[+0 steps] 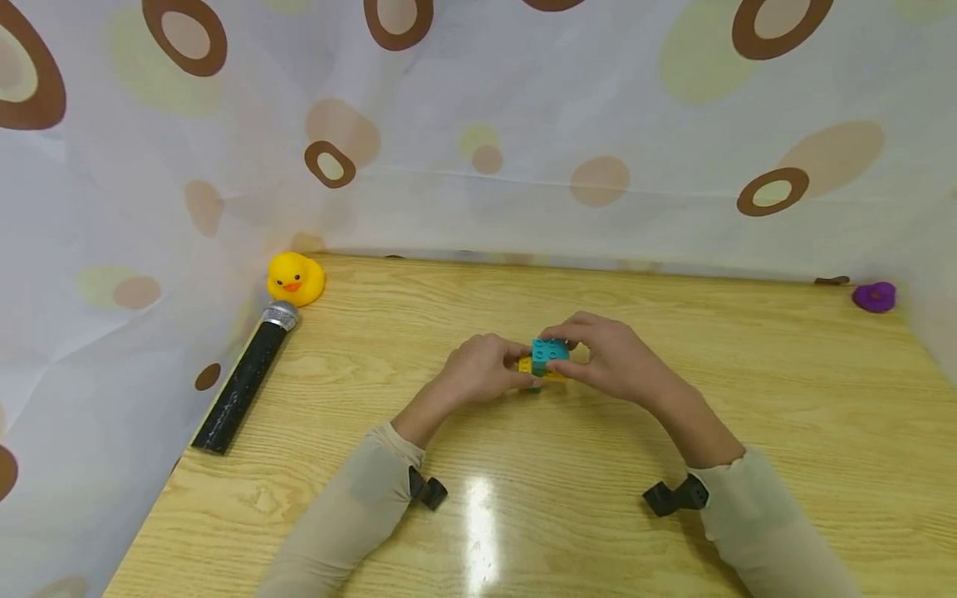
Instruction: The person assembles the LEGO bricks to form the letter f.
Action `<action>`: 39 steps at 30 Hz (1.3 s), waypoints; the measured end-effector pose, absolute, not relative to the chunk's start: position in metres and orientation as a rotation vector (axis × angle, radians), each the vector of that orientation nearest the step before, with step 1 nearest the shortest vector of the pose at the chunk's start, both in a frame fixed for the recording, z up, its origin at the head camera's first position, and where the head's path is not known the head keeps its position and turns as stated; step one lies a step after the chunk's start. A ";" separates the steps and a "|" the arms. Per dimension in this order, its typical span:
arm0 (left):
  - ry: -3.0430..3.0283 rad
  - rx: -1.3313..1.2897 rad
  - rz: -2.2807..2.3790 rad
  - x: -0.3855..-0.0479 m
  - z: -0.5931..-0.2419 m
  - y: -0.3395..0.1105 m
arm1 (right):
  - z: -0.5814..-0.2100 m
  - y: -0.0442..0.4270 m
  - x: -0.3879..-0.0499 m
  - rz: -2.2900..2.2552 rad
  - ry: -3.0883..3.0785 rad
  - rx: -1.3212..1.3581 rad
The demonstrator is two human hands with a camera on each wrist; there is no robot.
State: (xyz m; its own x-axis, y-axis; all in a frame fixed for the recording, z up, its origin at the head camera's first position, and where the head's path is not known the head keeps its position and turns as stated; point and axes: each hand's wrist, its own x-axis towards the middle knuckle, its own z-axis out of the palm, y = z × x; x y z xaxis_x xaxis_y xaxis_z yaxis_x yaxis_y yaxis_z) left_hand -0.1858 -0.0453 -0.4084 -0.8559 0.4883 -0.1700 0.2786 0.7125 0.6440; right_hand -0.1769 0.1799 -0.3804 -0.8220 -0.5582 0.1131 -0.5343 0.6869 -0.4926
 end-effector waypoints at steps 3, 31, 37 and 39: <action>2.588 0.596 0.903 -0.185 -0.409 -0.046 | -0.380 0.180 -0.177 -0.782 2.842 -0.926; 2.592 0.600 0.907 -0.184 -0.407 -0.046 | -0.373 0.178 -0.178 -0.674 2.849 -0.954; 2.596 0.600 0.892 -0.184 -0.407 -0.046 | -0.373 0.176 -0.177 -0.664 2.851 -0.948; 2.597 0.598 0.891 -0.184 -0.407 -0.046 | -0.372 0.176 -0.177 -0.664 2.853 -0.937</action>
State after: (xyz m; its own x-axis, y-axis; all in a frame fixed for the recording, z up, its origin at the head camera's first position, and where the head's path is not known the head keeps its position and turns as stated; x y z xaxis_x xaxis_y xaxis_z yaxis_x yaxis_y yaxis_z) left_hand -0.1840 -0.0461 -0.4071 -0.8573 0.4861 -0.1695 0.2797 0.7163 0.6393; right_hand -0.1767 0.1759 -0.3725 -0.8125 -0.5787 0.0699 -0.5502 0.7217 -0.4201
